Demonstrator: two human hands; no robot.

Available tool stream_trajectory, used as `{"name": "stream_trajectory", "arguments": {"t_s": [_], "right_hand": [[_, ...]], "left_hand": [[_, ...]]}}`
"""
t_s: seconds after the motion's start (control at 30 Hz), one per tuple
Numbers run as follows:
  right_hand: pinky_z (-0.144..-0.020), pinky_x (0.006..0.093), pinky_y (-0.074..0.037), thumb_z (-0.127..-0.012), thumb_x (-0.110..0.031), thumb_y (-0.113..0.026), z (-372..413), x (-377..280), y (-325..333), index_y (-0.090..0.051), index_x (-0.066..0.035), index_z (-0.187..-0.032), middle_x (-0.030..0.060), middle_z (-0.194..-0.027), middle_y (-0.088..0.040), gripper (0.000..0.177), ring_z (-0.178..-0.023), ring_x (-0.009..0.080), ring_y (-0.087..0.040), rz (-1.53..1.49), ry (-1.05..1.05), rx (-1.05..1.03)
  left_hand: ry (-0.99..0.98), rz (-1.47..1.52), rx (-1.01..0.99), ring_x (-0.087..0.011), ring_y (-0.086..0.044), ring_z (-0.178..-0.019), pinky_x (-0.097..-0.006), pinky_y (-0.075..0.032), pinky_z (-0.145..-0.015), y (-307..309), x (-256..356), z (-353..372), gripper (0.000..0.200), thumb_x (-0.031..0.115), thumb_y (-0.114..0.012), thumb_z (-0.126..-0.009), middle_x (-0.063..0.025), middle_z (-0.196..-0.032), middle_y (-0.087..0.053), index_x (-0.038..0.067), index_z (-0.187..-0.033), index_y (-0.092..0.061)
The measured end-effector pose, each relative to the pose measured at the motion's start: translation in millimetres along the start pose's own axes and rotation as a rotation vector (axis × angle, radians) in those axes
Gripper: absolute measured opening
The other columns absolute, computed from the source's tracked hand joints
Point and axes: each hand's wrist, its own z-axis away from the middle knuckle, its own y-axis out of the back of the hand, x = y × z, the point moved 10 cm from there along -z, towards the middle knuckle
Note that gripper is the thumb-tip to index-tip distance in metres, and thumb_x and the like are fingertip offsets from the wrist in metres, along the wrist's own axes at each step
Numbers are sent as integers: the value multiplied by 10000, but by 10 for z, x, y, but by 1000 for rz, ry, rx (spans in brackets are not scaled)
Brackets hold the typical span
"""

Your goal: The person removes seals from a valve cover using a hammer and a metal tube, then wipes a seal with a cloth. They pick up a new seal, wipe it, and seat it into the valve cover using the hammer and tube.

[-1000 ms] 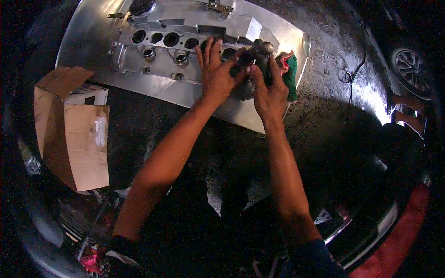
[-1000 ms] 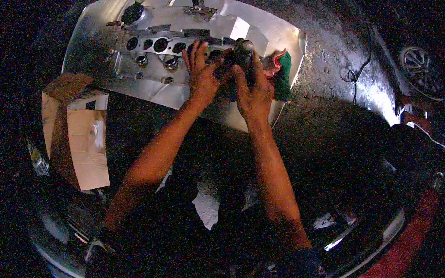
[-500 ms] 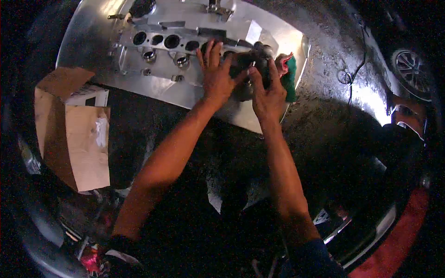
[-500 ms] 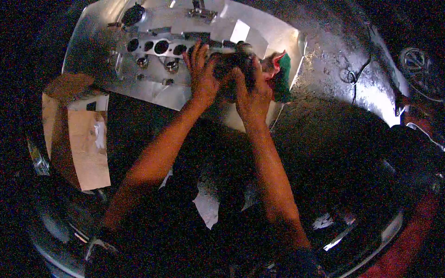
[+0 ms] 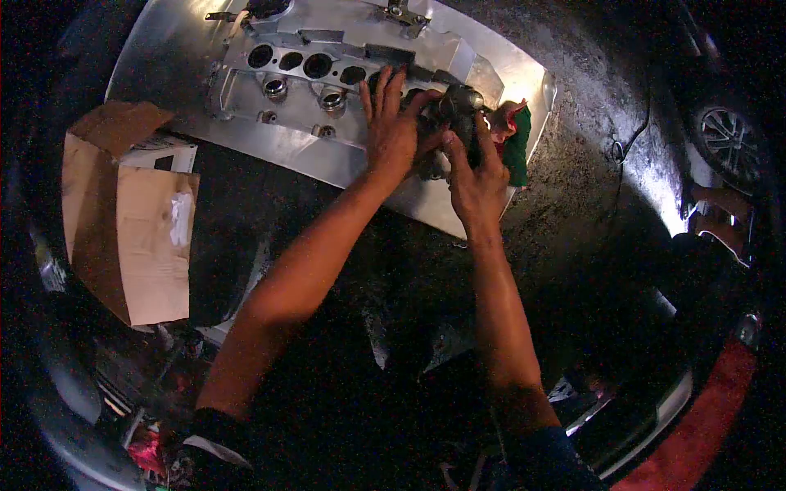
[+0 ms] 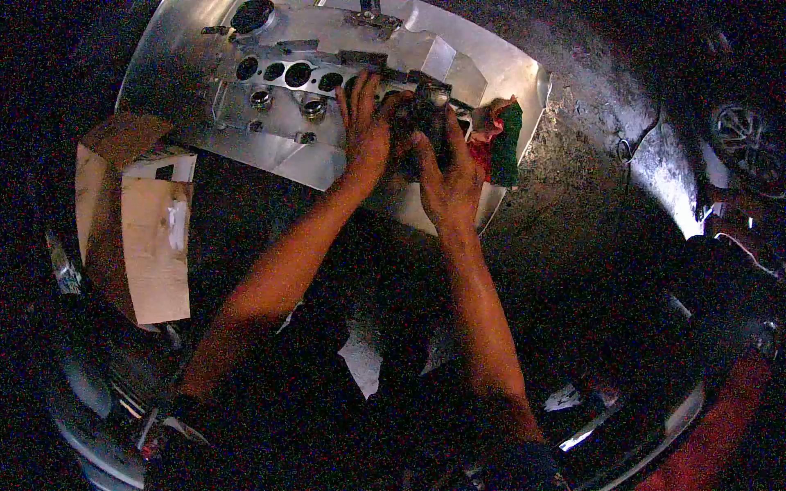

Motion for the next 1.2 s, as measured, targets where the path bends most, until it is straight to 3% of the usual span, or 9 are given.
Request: {"name": "stream_trajectory", "arguments": {"t_s": [0.03, 0.1, 0.17, 0.23, 0.47, 0.8, 0.97, 1.2], "right_hand": [[-670, 333, -521, -981, -416, -729, 2, 26, -5, -544, -64, -1514, 128, -1001, -728, 665, -750, 152, -629, -3, -20, -9], [-864, 369, -531, -987, -407, -717, 7, 30, -7, -531, -70, -1520, 184, -1181, -713, 658, -1007, 248, -674, -23, -95, -49], [-992, 395, -538, -988, -397, -715, 9, 15, -6, -528, -68, -1519, 220, -1289, -709, 652, -1172, 313, -707, -49, -133, -66], [-985, 400, -540, -983, -395, -723, 16, -8, 14, -540, -58, -1506, 221, -1261, -720, 649, -1154, 314, -715, -77, -119, -39], [-961, 409, -550, -971, -381, -745, 38, -71, 123, -568, -43, -1478, 225, -1202, -743, 635, -1108, 317, -732, -84, -98, 53], [-957, 380, -547, -974, -377, -744, 83, 49, 0, -541, -64, -1513, 188, -1231, -745, 655, -1109, 261, -729, -125, -160, -40], [-561, 270, -489, -969, -324, -776, 44, 99, -51, -517, -24, -1523, 53, -813, -687, 681, -622, 98, -596, -80, -63, -12], [-563, 272, -483, -965, -337, -780, 54, 43, 21, -521, -46, -1529, 56, -810, -692, 685, -623, 93, -586, -51, -44, 29]], "left_hand": [[8, 5, 0, -430, -286, -1512, -693, -67, -1245, 23, 23, -6, 503, 498, -709, -836, -201, -1512, -441, 210, -1247, -704], [8, 2, 17, -388, -311, -1524, -698, -80, -1250, 43, 47, -2, 341, 167, -652, -910, -163, -1558, -426, 177, -1247, -702], [-23, -34, 41, -424, -299, -1509, -711, -81, -1235, 5, 24, -10, 510, 506, -711, -823, -201, -1497, -450, 203, -1233, -714], [-36, -41, 64, -443, -301, -1497, -721, -87, -1226, -10, 5, -11, 629, 666, -749, -778, -220, -1458, -467, 220, -1220, -720], [-5, -34, 69, -440, -332, -1478, -712, -101, -1227, 52, 64, -30, 540, 569, -810, -765, -217, -1432, -484, 228, -1173, -717], [-32, -5, 32, -441, -317, -1482, -704, -101, -1230, 55, 58, -16, 559, 562, -811, -764, -204, -1445, -464, 300, -1247, -712], [-52, -25, 50, -447, -323, -1478, -713, -97, -1226, 14, 22, 12, 567, 640, -764, -781, -206, -1454, -445, 306, -1237, -713], [-48, -90, 41, -450, -313, -1488, -719, -91, -1226, -34, 25, 25, 662, 682, -755, -749, -202, -1455, -439, 251, -1250, -708]]}}
